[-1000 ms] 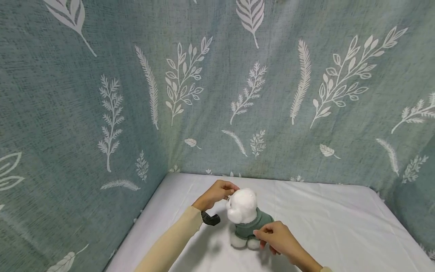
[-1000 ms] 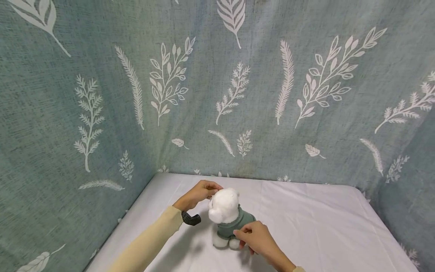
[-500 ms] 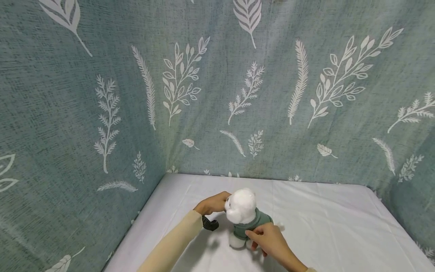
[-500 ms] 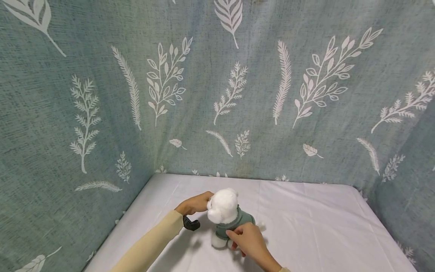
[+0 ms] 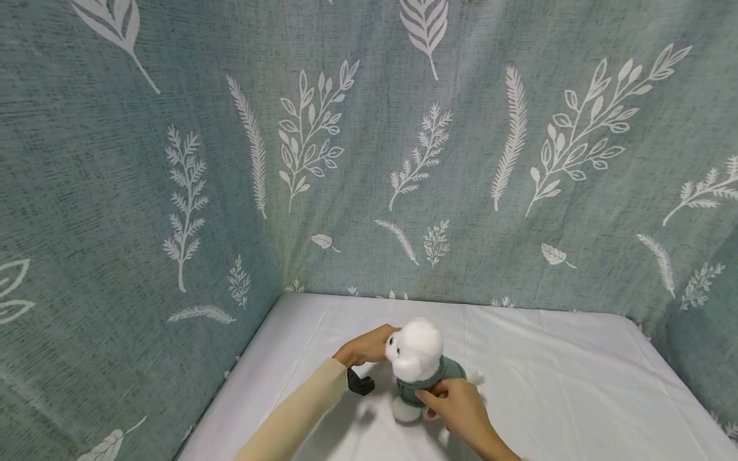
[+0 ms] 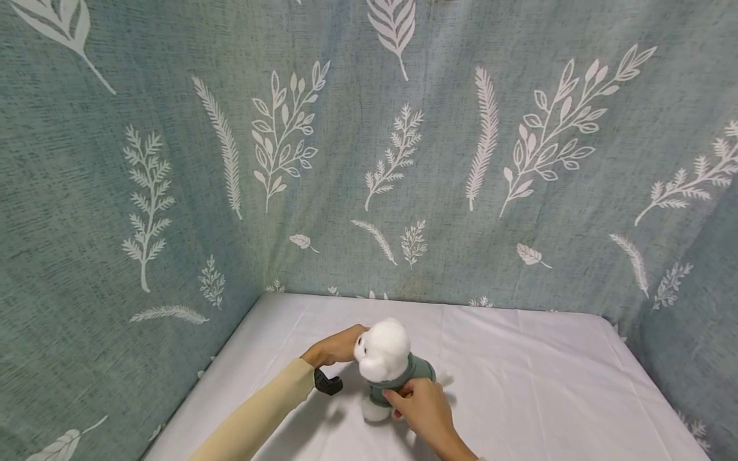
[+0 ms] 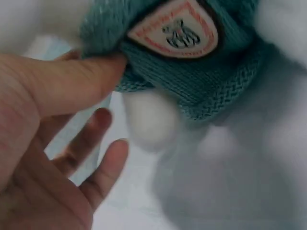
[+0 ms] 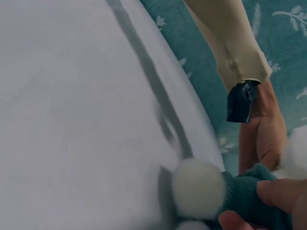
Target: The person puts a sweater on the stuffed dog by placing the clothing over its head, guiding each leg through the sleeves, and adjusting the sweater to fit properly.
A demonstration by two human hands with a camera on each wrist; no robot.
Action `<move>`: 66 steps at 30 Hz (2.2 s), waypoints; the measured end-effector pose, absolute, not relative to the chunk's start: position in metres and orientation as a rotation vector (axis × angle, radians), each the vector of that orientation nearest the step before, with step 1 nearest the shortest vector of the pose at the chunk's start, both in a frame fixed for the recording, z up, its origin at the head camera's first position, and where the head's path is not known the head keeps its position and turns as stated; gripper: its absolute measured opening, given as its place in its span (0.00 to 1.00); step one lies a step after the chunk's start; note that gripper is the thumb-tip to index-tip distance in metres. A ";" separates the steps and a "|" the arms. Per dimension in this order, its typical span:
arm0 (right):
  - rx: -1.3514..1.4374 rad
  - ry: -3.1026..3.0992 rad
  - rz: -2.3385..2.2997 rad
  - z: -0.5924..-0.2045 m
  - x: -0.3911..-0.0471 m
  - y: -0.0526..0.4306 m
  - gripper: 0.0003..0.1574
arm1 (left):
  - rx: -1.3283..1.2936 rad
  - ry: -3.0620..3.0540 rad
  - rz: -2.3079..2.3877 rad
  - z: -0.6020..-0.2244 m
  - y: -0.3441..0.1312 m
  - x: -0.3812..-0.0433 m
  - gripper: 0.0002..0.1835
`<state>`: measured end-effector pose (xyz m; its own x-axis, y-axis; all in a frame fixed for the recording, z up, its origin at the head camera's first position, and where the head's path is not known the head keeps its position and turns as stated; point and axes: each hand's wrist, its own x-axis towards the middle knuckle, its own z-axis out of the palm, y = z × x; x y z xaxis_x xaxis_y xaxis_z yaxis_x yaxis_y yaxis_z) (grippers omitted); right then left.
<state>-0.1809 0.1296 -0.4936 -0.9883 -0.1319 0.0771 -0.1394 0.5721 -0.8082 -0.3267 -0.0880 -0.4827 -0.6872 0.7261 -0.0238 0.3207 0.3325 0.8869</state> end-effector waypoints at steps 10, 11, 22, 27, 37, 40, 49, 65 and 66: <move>0.137 -2.709 1.223 -0.496 -0.182 0.142 0.14 | 0.847 2.112 1.503 -0.484 -0.084 -0.314 0.21; 0.147 -2.697 1.215 -0.496 -0.183 0.145 0.14 | 0.839 2.126 1.517 -0.484 -0.083 -0.313 0.22; 0.131 -2.674 1.283 -0.492 -0.201 0.173 0.19 | 0.820 2.212 1.646 -0.487 -0.069 -0.298 0.25; 0.151 -2.674 1.321 -0.490 -0.210 0.190 0.23 | 0.899 2.179 1.680 -0.491 -0.063 -0.289 0.35; 0.244 -2.693 1.308 -0.492 -0.220 0.211 0.26 | 0.921 2.389 1.631 -0.502 -0.050 -0.274 0.32; 0.244 -2.666 1.319 -0.495 -0.220 0.212 0.26 | 0.917 2.463 1.605 -0.502 -0.049 -0.273 0.28; 0.236 -2.707 1.395 -0.501 -0.218 0.211 0.29 | 0.862 2.388 1.608 -0.507 -0.052 -0.270 0.33; 0.304 -2.769 1.320 -0.497 -0.215 0.226 0.27 | 1.071 2.553 1.246 -0.497 -0.068 -0.280 0.22; 0.320 -2.760 1.301 -0.495 -0.214 0.230 0.25 | 1.098 2.587 1.200 -0.493 -0.072 -0.282 0.19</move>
